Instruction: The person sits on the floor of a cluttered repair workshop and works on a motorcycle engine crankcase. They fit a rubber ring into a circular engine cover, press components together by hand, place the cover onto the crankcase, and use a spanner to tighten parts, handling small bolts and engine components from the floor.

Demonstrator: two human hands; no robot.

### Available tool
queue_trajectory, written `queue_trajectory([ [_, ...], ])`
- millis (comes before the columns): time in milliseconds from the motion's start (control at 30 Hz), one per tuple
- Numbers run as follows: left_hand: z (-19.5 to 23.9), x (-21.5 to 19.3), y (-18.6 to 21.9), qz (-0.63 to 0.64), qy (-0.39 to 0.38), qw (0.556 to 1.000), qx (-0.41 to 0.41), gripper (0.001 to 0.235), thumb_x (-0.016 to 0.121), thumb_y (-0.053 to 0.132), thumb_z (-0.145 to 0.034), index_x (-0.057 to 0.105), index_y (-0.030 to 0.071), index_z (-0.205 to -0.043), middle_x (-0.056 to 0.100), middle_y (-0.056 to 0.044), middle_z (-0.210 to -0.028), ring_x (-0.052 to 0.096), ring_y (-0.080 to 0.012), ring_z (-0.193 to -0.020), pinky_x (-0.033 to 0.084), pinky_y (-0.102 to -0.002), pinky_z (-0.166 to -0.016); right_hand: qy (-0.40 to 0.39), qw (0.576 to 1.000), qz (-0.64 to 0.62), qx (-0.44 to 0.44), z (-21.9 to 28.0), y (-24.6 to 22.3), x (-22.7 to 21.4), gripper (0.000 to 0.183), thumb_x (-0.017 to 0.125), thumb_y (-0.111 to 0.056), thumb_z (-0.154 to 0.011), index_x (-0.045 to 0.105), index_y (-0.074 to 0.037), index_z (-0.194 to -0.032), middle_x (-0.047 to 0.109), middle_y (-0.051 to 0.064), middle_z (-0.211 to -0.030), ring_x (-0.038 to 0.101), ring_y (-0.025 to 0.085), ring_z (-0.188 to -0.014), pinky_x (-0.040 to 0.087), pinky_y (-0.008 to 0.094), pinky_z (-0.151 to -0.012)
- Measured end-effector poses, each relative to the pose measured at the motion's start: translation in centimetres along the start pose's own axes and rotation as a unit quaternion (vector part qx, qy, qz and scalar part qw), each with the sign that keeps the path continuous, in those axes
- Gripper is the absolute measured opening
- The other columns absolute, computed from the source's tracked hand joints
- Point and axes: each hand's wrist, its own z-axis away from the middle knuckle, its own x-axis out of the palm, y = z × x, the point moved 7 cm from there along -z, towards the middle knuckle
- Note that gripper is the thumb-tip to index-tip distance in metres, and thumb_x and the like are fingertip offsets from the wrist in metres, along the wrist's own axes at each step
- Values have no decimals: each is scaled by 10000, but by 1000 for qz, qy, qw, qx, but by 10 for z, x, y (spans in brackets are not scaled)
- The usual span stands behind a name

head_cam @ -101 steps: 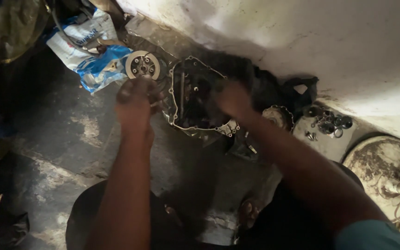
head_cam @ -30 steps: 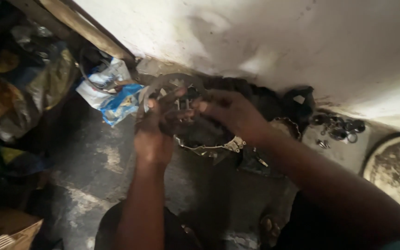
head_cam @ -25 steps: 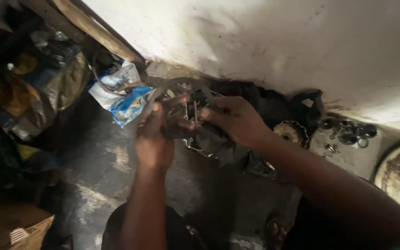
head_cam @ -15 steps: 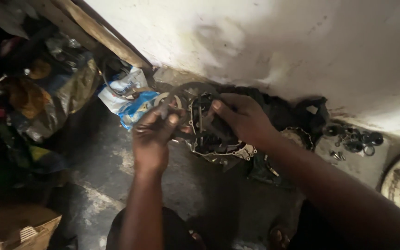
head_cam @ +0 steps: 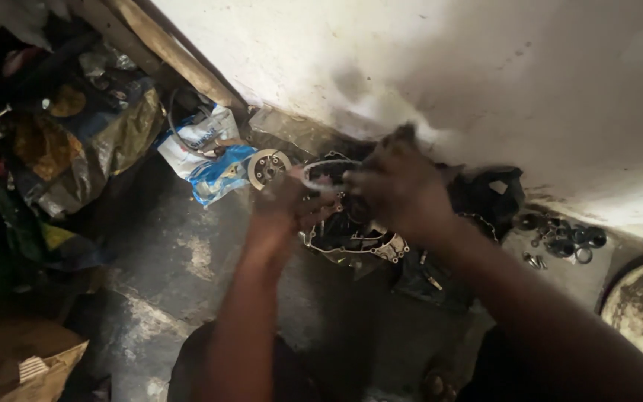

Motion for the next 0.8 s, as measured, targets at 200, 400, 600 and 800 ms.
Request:
queue_trajectory([
  [200,-21,3,-26,6,-78,997,9,456,563,101,-980,527,0,-1424,764,-179,-1039,753,-231,-840,620,-324,-638,-122,992,-11,-35,1,3,20,338,873,-253,-716,804,-175,-1038,725,70,-1105,651,260,-1018,529,412,-847],
  [400,-12,12,-15,-84,-59,993,59,452,537,60,-993,500,31,-1442,769,-155,-971,757,-208,-780,644,-301,-581,-211,939,-193,193,6,56,13,389,848,-301,-731,792,-166,-1091,769,62,-1062,734,196,-993,573,378,-943],
  [600,-15,-2,-15,-63,-40,995,74,300,536,54,-1018,597,-7,-1305,763,-134,-939,733,-200,-747,624,-312,-571,-155,896,-233,344,7,70,12,386,731,-363,-864,740,-153,-1188,782,93,-1060,762,223,-927,600,381,-872],
  [800,-9,4,-20,-123,-77,980,134,255,642,112,-998,655,57,-1247,765,-82,-1008,738,-163,-833,588,-289,-627,-200,937,-146,246,21,98,17,368,676,-401,-985,745,-72,-1135,761,150,-1026,740,289,-938,569,437,-875],
])
